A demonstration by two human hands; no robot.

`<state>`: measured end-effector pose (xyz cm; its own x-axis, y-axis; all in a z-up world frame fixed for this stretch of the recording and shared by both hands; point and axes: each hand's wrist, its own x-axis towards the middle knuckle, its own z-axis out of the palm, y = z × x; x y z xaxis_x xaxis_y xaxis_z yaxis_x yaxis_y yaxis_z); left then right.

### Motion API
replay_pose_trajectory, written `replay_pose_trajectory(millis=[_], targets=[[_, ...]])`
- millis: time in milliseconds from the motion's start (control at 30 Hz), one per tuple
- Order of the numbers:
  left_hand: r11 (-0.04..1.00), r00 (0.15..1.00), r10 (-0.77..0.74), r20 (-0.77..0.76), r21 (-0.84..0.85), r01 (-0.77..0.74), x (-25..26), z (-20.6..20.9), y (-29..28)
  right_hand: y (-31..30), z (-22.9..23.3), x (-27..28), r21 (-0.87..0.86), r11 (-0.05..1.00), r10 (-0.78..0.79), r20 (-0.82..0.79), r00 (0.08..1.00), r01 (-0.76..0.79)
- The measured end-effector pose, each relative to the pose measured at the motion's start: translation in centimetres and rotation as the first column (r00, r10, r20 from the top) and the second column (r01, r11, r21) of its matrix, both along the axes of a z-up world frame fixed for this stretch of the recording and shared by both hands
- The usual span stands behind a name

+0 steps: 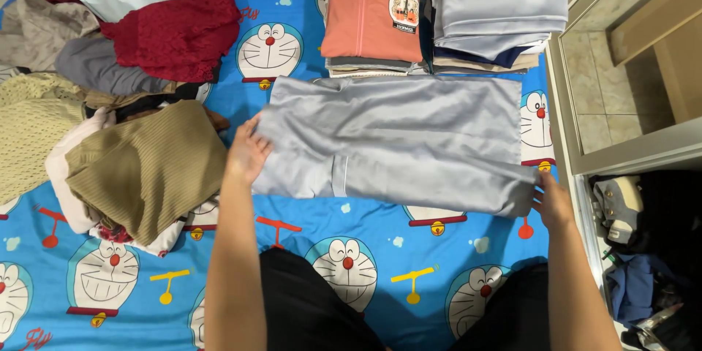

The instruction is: Folding various items of laundry including shirts and pants on a bed.

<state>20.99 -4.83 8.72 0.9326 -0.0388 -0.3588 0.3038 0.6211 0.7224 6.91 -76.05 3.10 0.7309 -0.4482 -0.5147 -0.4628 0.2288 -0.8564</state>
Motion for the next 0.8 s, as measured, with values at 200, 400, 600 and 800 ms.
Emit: replay_pose_trajectory(millis=[200,400,600,800], targets=[[0.255,0.99,0.026,0.14,0.956,-0.142,-0.8,-10.4,1.4,0.1,-2.5,0.0,-0.003,0.985,0.172,-0.088,0.981,-0.173],[-0.065,0.991,-0.03,0.133,0.989,-0.134,-6.1,-10.7,2.2,4.5,-1.0,-1.7,-0.645,0.752,0.206,0.03,0.978,-0.138],[-0.161,0.998,-0.007,-0.066,0.985,0.064,-7.2,-5.9,2.6,5.9,3.5,-2.4,-0.879,0.459,0.359,0.053,0.932,-0.127],[-0.333,0.985,-0.164,-0.055,0.943,-0.003,-9.2,-6.4,2.5,6.1,2.7,-3.7,-0.914,0.308,0.447,-0.107,0.888,-0.265]])
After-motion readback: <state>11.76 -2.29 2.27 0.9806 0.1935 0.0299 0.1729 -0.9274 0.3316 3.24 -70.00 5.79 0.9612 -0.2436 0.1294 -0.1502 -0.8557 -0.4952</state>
